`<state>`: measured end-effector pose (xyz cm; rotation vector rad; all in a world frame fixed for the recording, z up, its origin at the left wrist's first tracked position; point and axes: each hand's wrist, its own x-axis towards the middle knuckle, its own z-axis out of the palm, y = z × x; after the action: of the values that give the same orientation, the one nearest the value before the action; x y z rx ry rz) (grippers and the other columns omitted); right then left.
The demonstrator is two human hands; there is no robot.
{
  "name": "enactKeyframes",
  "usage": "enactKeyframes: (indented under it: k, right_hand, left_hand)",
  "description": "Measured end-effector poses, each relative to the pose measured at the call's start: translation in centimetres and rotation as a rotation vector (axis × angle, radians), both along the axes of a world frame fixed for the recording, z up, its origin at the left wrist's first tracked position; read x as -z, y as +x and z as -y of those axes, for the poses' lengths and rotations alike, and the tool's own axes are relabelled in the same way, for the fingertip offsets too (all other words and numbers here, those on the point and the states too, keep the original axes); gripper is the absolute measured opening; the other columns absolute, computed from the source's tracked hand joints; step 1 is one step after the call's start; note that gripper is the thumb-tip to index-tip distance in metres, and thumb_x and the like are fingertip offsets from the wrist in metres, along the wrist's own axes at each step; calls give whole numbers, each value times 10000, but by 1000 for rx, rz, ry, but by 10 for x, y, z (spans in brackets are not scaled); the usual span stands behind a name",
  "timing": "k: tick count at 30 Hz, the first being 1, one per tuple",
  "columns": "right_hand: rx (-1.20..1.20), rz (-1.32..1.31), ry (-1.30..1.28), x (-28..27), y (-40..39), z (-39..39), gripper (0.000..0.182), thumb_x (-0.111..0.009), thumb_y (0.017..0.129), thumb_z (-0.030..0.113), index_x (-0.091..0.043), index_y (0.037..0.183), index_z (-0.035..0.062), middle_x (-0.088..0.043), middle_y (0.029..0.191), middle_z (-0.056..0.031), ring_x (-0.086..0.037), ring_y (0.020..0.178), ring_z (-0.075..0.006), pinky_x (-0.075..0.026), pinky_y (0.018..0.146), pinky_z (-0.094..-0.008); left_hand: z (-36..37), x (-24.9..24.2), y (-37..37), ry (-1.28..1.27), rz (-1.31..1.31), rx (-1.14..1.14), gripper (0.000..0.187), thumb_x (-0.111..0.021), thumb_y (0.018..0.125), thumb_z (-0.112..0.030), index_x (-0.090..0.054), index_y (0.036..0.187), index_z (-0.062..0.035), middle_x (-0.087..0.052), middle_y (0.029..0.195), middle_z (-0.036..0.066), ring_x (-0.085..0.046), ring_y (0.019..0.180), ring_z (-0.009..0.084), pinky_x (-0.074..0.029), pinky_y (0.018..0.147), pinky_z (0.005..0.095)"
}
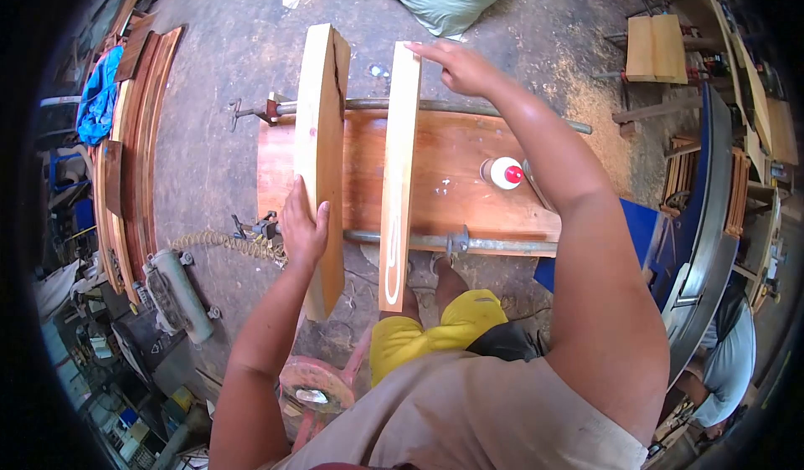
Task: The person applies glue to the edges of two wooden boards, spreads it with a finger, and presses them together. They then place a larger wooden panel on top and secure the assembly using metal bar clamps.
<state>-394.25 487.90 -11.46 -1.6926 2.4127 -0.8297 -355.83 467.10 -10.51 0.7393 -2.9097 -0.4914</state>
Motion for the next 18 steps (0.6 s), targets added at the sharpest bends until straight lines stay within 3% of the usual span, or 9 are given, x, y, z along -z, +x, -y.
enactKeyframes:
  k: [4,7,10,16,18]
  right_hand:
    - [-36,75,158,25,-23,5,836,-497,759,-83,-365,1476,327,-595,935,-157,-606,837,-308,-497,775,-424]
    - [-99,57,353,16,-5,3,821,-480,792,-27,-330,1471,409,-640,956,-157,-630,831,-336,-511,726,-451]
    - [-110,34,431,1,12,-1,832,-496,774,-45,-339,1474,377,-649,944,-163,-620,788,-357,-500,705,-459]
    - [27,-36,308,0,-12,19,847,-507,799,-13,-294,1471,457,-649,905,-164,-633,802,-350,-508,694,-465]
    - [-39,-35,422,-4,0,11,847,-506,802,-16,-297,1468,464,-649,897,-166,-633,793,-351,-509,690,-463]
  left_hand:
    - [-2,-3,3,22,31,-17,727,-605,902,-362,-294,1496,-82,-489,1343,212,-470,1242,360,-328,1059,470]
    - [1,-3,-2,19,26,-30,724,-610,899,-354,-296,1497,-94,-487,1350,207,-467,1248,354,-324,1061,468]
    - [-2,-3,1,26,18,-23,722,-613,897,-348,-300,1495,-94,-489,1349,202,-468,1247,351,-324,1060,466]
    - [-1,-1,0,-7,2,-14,725,-621,892,-349,-312,1488,-76,-507,1328,202,-483,1232,351,-333,1048,465]
    - [0,-2,0,-6,-14,-4,728,-624,890,-352,-313,1487,-72,-512,1321,204,-488,1227,353,-337,1044,464]
